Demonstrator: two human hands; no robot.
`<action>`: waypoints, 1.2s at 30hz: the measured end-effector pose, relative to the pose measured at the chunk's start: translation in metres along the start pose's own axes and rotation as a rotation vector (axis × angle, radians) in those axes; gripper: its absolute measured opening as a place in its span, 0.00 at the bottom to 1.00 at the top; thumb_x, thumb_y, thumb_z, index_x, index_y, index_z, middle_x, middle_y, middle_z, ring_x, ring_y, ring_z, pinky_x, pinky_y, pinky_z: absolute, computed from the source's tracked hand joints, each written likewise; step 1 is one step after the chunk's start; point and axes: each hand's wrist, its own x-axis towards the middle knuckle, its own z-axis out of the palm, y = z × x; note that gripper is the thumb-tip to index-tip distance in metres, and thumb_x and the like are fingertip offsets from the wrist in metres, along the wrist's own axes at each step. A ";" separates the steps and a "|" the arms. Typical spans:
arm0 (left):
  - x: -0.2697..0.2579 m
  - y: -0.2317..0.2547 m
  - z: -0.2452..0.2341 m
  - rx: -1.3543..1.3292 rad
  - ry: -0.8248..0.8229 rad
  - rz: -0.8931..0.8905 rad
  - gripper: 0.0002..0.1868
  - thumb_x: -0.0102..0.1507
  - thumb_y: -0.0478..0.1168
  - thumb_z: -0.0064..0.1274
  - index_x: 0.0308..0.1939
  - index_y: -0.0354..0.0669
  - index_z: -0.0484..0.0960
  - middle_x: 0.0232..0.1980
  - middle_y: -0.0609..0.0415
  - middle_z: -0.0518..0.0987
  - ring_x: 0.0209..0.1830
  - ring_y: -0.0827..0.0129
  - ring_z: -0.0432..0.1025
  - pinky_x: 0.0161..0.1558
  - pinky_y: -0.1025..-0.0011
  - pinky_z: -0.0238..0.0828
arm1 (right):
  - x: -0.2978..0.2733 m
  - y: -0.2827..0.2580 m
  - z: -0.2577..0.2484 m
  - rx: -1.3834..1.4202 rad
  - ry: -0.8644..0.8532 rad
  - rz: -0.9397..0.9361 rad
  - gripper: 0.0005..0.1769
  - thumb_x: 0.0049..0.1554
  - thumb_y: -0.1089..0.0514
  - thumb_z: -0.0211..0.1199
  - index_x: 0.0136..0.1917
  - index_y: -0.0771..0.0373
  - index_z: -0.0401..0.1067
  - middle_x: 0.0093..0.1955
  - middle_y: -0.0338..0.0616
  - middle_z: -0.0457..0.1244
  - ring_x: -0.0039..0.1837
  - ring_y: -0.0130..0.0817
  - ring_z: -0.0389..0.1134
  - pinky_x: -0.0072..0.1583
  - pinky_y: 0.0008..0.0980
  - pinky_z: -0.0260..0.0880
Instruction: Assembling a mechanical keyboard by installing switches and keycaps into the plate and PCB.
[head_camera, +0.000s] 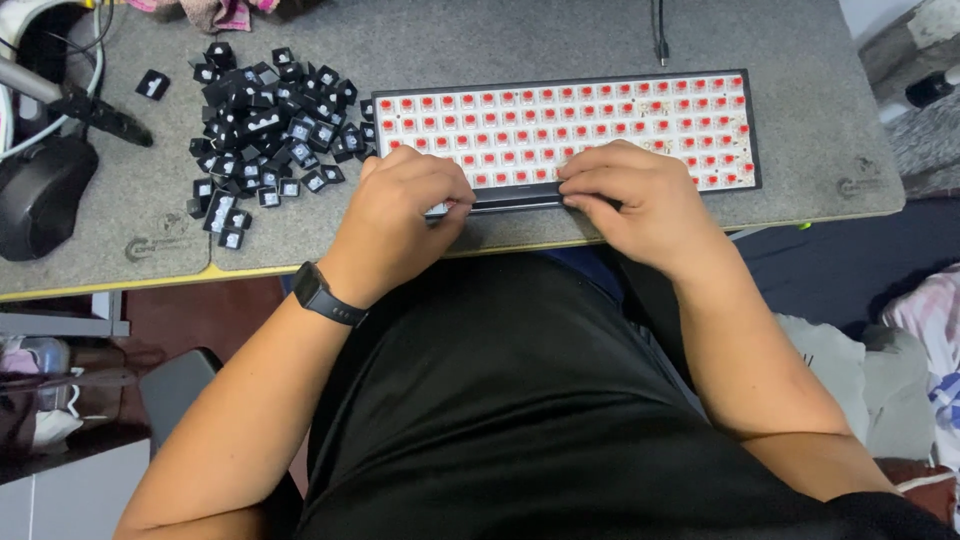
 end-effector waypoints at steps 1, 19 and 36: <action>0.000 0.000 0.001 0.001 0.000 0.002 0.08 0.59 0.33 0.65 0.37 0.53 0.86 0.42 0.64 0.84 0.46 0.64 0.75 0.46 0.68 0.61 | 0.001 -0.001 -0.001 -0.001 0.002 -0.001 0.05 0.57 0.71 0.70 0.46 0.65 0.82 0.49 0.51 0.72 0.52 0.52 0.74 0.53 0.44 0.75; 0.003 0.006 -0.004 0.000 -0.054 -0.030 0.07 0.58 0.34 0.64 0.36 0.53 0.85 0.42 0.62 0.85 0.47 0.61 0.75 0.46 0.66 0.61 | 0.000 -0.006 -0.002 -0.090 -0.041 0.017 0.05 0.58 0.70 0.69 0.46 0.64 0.82 0.49 0.48 0.73 0.53 0.49 0.73 0.53 0.43 0.74; 0.002 0.008 -0.002 0.061 0.024 0.046 0.08 0.55 0.33 0.64 0.30 0.54 0.83 0.40 0.66 0.84 0.46 0.65 0.72 0.45 0.68 0.59 | -0.007 -0.002 -0.002 -0.182 -0.053 -0.034 0.06 0.56 0.70 0.64 0.44 0.66 0.81 0.51 0.48 0.73 0.54 0.48 0.72 0.56 0.43 0.74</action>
